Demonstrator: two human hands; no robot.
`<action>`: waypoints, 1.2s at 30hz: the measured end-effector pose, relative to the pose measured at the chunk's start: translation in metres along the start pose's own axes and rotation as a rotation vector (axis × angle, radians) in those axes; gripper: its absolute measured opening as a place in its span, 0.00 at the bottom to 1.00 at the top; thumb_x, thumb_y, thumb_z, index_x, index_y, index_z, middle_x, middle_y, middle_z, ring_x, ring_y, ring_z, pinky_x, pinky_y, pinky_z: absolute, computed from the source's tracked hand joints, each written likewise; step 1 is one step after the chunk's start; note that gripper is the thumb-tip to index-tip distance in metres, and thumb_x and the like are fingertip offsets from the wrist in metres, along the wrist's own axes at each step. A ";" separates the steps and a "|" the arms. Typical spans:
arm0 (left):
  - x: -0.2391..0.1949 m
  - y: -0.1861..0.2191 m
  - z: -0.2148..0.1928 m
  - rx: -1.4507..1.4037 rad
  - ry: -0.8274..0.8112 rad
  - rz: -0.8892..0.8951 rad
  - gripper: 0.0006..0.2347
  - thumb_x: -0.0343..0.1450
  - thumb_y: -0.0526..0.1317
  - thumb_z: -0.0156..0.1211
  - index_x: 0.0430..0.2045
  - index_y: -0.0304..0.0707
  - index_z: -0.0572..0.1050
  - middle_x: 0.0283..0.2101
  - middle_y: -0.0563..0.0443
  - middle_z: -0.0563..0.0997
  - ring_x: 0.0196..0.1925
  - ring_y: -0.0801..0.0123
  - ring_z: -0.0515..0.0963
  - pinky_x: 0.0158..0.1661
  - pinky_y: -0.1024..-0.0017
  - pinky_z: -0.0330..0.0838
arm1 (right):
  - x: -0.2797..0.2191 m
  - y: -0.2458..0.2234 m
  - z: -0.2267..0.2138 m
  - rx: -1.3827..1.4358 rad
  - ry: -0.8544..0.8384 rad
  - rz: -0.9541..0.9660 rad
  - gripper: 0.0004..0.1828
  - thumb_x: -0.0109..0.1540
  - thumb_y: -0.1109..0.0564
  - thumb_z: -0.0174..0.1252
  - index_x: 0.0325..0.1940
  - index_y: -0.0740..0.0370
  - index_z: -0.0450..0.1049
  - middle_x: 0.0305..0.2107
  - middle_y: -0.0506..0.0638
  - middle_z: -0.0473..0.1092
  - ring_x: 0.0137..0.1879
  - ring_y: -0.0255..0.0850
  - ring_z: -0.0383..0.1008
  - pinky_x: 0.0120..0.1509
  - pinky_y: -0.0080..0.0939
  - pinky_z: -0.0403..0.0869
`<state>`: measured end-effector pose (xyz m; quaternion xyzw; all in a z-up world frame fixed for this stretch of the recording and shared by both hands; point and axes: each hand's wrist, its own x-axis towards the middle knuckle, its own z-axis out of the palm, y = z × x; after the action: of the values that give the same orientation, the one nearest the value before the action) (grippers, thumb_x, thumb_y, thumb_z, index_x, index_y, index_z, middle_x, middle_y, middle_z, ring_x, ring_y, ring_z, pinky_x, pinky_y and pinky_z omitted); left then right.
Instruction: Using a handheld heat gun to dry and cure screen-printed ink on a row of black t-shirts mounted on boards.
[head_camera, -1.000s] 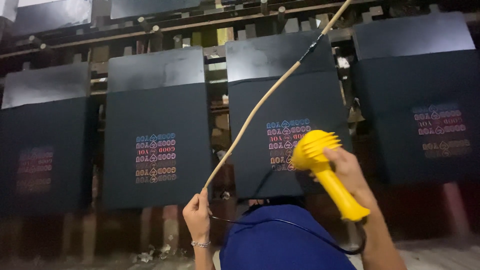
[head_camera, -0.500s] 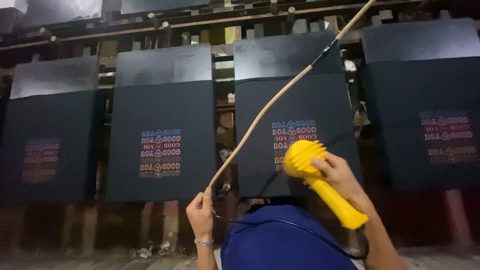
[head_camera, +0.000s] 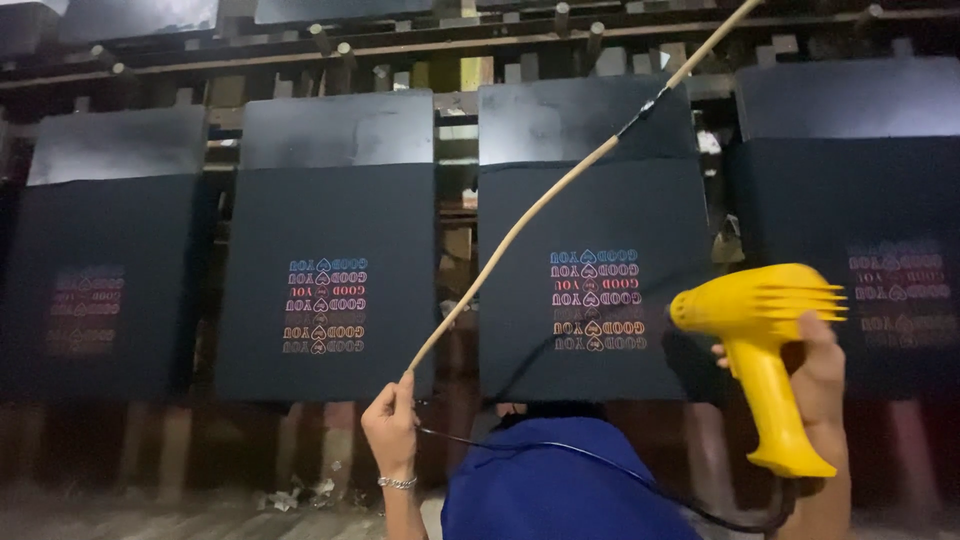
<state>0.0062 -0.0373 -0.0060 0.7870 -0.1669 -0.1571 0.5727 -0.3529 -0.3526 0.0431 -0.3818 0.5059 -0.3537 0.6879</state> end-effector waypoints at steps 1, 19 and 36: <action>0.000 -0.004 -0.004 0.019 0.017 0.003 0.19 0.75 0.42 0.58 0.09 0.43 0.66 0.11 0.61 0.63 0.14 0.81 0.59 0.17 0.79 0.53 | 0.011 0.003 -0.009 0.128 -0.080 -0.055 0.49 0.61 0.23 0.53 0.72 0.61 0.66 0.50 0.64 0.74 0.40 0.62 0.77 0.40 0.51 0.78; 0.043 -0.030 -0.129 0.246 0.260 -0.017 0.20 0.77 0.40 0.57 0.11 0.36 0.65 0.15 0.59 0.57 0.20 0.77 0.56 0.24 0.74 0.51 | 0.013 -0.002 0.160 0.209 -0.156 -0.004 0.39 0.58 0.30 0.55 0.63 0.57 0.72 0.43 0.56 0.77 0.36 0.46 0.77 0.36 0.41 0.76; 0.193 -0.083 -0.362 0.150 0.128 -0.059 0.23 0.77 0.38 0.53 0.06 0.36 0.60 0.09 0.51 0.58 0.14 0.72 0.56 0.21 0.72 0.53 | -0.101 0.079 0.437 0.246 -0.243 -0.072 0.38 0.61 0.35 0.55 0.65 0.63 0.67 0.49 0.63 0.73 0.41 0.53 0.77 0.42 0.47 0.78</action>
<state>0.3449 0.2087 0.0107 0.8407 -0.1178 -0.1106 0.5169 0.0533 -0.1554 0.1026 -0.3525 0.3580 -0.3886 0.7724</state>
